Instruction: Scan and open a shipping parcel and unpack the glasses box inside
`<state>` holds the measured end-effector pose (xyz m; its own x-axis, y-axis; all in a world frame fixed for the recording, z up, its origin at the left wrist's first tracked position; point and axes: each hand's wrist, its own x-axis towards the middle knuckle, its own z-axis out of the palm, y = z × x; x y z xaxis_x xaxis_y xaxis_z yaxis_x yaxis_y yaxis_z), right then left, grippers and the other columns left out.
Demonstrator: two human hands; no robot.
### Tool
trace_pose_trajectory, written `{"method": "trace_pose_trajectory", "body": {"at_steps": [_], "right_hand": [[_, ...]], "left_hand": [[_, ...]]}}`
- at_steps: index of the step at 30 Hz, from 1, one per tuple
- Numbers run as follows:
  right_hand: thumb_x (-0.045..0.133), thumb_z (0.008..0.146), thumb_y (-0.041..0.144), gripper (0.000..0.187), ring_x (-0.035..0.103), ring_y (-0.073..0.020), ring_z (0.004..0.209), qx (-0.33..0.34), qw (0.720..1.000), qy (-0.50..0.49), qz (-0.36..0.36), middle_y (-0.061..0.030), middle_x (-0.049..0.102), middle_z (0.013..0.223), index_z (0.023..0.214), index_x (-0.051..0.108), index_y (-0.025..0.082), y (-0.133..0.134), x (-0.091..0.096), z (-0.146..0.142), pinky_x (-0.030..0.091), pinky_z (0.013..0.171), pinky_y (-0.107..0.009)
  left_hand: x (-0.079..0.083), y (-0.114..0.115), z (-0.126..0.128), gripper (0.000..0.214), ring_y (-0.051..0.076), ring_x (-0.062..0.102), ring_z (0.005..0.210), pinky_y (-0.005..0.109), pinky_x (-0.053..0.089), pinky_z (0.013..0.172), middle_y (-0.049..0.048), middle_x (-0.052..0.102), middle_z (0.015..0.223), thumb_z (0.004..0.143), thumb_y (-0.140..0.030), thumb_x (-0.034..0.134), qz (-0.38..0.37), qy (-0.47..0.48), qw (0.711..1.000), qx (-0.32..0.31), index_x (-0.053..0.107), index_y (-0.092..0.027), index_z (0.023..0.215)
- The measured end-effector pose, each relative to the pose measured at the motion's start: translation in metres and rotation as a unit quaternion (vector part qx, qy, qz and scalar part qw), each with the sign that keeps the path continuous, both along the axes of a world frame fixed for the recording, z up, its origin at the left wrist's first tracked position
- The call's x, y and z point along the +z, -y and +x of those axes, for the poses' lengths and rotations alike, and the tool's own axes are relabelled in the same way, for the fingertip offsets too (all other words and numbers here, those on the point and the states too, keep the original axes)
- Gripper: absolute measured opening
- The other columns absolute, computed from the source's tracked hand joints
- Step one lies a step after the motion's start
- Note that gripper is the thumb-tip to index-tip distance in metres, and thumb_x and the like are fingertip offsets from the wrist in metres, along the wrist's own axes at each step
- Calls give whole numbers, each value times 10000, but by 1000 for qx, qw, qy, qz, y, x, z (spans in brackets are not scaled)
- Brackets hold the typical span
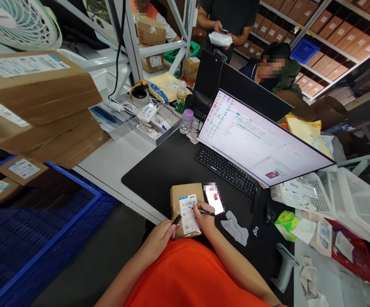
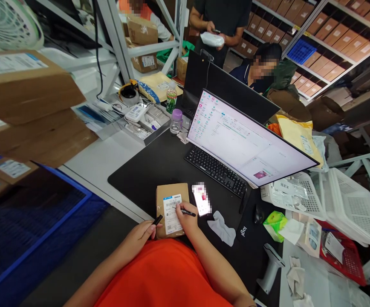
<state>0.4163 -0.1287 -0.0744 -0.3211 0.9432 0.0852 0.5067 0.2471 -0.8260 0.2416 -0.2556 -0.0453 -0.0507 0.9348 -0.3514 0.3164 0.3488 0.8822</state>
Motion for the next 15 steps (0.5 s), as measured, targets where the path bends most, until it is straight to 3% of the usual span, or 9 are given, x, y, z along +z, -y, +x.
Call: {"method": "trace_pose_trajectory", "body": {"at_steps": [15], "right_hand": [[550,909,416,391,581,-157,519,2,1000,3,-5,-19,649,551,610,681,200,-1,0,2,448,531,-268]], "left_hand": [[0,-1,0,472,270,628,1051,361,481,889,78,694,949,974,-519,302,-17,4,1000,-4,538,-240,675]]}}
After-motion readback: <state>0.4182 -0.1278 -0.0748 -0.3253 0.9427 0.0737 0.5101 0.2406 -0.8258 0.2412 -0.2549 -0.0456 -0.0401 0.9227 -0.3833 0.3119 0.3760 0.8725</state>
